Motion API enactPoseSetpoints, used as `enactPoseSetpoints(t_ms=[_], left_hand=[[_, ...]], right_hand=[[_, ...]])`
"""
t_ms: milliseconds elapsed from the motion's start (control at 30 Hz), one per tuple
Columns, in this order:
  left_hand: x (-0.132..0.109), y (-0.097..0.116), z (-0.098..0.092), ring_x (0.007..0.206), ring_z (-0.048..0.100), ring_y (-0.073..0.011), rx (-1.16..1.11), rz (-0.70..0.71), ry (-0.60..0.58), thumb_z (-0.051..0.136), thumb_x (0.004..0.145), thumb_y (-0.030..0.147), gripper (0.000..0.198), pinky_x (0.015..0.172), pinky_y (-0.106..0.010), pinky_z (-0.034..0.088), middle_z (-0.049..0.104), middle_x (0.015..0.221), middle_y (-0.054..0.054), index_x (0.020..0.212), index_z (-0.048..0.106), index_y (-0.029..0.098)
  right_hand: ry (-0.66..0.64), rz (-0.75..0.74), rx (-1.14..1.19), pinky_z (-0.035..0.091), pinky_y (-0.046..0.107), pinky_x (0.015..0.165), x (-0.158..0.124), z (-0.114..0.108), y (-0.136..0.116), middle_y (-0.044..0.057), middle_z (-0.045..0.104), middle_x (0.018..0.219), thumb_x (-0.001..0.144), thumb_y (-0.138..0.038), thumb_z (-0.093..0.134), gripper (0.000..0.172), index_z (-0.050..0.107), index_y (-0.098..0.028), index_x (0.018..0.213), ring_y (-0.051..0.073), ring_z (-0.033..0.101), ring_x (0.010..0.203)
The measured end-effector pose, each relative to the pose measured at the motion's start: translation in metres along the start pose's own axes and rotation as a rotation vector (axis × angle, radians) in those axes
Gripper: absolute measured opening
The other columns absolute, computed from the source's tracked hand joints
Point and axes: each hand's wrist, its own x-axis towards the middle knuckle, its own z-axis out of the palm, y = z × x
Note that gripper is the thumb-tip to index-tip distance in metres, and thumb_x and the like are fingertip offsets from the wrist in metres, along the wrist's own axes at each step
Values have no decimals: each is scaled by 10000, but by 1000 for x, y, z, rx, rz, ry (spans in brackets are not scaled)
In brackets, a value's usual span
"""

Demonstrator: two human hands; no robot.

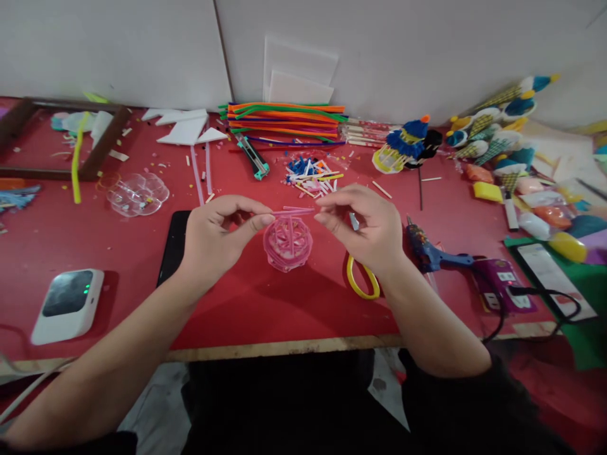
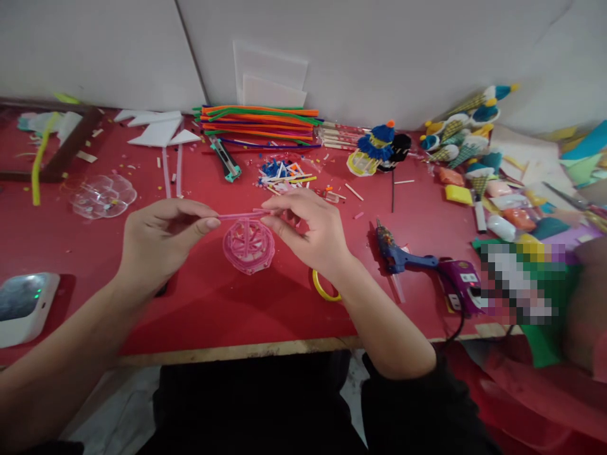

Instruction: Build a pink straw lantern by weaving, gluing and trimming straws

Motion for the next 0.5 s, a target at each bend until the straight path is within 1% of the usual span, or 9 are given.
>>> enactPoseSetpoints(t_ms=[167, 300, 400, 500], left_hand=[[-4, -3, -3, 689, 687, -158, 2, 5, 14, 820, 797, 337, 84, 653, -299, 565, 776, 784, 8, 803, 780, 263], [-5, -6, -7, 696, 712, -164, -29, -22, 13, 837, 771, 319, 84, 620, -289, 566, 790, 771, 3, 771, 779, 258], [-6, -5, -8, 669, 705, -160, -51, -55, -16, 843, 762, 322, 84, 596, -281, 561, 792, 759, 1, 769, 789, 259], [-6, -4, -7, 655, 700, -159, -50, -52, -54, 844, 762, 316, 73, 590, -279, 558, 789, 747, 8, 757, 790, 268]], right_hand=[[-2, -50, -51, 546, 404, 832, -13, -1, 7, 25, 742, 887, 924, -230, 676, 71, 730, -276, 924, 206, 694, 869], [9, -54, -87, 537, 447, 861, -17, -1, 9, 27, 729, 908, 912, -242, 686, 74, 730, -300, 918, 230, 687, 896], [18, -47, -93, 531, 467, 884, -16, 0, 8, 35, 719, 948, 902, -264, 702, 60, 731, -311, 925, 243, 676, 941], [16, -63, -72, 523, 482, 906, -14, 3, 5, 42, 712, 976, 901, -267, 695, 56, 729, -310, 912, 247, 664, 970]])
